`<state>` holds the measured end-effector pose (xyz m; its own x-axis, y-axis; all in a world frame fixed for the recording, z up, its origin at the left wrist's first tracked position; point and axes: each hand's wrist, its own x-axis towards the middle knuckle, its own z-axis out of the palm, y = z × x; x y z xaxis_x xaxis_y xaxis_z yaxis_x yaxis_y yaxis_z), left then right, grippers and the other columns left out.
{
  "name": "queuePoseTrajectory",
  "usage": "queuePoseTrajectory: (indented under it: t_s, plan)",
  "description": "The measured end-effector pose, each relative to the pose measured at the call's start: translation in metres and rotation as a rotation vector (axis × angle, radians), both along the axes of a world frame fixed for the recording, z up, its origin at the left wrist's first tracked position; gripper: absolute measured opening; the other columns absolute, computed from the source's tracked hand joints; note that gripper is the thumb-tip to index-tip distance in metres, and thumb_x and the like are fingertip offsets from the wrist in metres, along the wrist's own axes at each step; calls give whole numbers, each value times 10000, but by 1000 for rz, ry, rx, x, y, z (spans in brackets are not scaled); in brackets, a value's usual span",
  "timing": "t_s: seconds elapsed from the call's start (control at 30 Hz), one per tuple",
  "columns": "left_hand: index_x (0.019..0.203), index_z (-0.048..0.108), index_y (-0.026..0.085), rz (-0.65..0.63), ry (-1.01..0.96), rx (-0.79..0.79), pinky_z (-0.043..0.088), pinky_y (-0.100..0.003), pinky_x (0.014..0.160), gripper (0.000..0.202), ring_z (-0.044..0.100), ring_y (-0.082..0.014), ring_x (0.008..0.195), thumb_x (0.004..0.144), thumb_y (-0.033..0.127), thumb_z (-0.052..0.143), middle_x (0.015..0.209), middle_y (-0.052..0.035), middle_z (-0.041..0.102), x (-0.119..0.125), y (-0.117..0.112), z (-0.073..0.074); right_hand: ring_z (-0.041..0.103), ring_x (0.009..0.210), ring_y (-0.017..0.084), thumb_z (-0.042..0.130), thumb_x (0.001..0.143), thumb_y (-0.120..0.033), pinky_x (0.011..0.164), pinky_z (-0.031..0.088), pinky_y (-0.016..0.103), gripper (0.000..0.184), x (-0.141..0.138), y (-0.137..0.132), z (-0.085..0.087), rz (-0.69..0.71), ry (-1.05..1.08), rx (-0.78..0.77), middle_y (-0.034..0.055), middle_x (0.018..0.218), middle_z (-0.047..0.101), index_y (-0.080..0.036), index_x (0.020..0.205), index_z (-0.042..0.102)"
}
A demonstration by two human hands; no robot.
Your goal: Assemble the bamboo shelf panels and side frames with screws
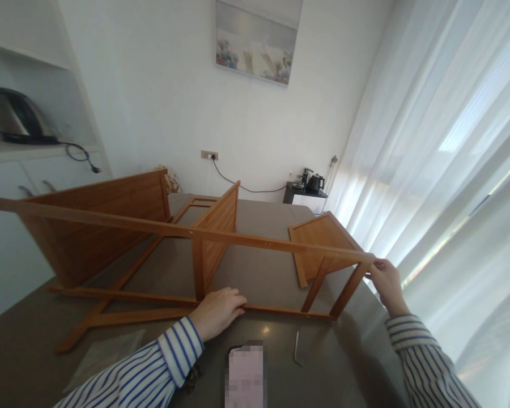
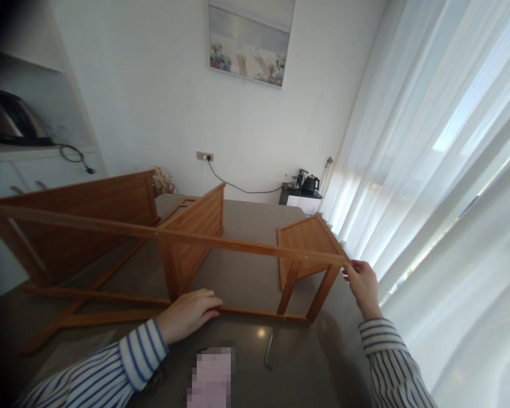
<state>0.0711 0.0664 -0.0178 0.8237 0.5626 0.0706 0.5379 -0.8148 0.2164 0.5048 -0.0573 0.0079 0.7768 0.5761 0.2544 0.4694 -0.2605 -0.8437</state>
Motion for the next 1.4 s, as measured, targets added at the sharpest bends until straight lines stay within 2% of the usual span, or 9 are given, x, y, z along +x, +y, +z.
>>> queuePoseTrajectory:
  t_s: [0.1,0.2,0.37,0.5,0.93,1.17,1.4]
  plan:
    - [941,654,238,-6,5,-10,430,-306,760,260,584,-210,907,903,325,412,913,-54,629,1,0,0,661,680,184,590,726,-368,597,563,300,422,-8,-3,31,44,35,74,92,812,673,-100,1050,550]
    - [965,656,235,-12,3,-13,432,-310,777,279,585,-210,916,905,333,401,927,-60,627,1,-1,1,650,643,175,625,711,-318,567,557,296,361,-18,-5,61,128,55,68,88,771,668,-95,994,608]
    - [991,656,239,5,9,-13,437,-314,780,289,583,-214,927,901,343,402,944,-65,627,3,-3,1,629,616,183,677,675,-247,506,518,277,306,-35,-1,102,187,-3,-29,97,712,666,-79,930,660]
    - [995,656,237,13,10,-1,440,-319,762,300,583,-223,925,903,355,395,947,-71,627,3,-4,-1,624,633,181,640,695,-244,512,492,258,244,-50,6,124,218,-91,-138,91,714,681,-96,885,684]
    - [953,665,228,8,24,6,443,-331,774,278,595,-227,910,896,328,411,931,-76,632,5,-7,5,605,559,160,622,681,-225,512,437,238,135,-79,25,170,372,-349,-516,74,657,687,-114,711,693]
    - [924,673,212,8,28,26,444,-356,764,296,602,-243,878,891,334,406,910,-91,640,5,-6,4,611,597,153,625,716,-247,596,437,252,185,-103,39,176,431,-442,-636,77,678,682,-85,791,675]
    - [1032,660,215,0,-8,27,437,-374,821,344,599,-256,937,879,415,425,961,-94,654,10,-9,11,601,602,162,584,736,-292,590,433,250,203,-118,47,178,453,-529,-671,65,657,669,-111,775,668]
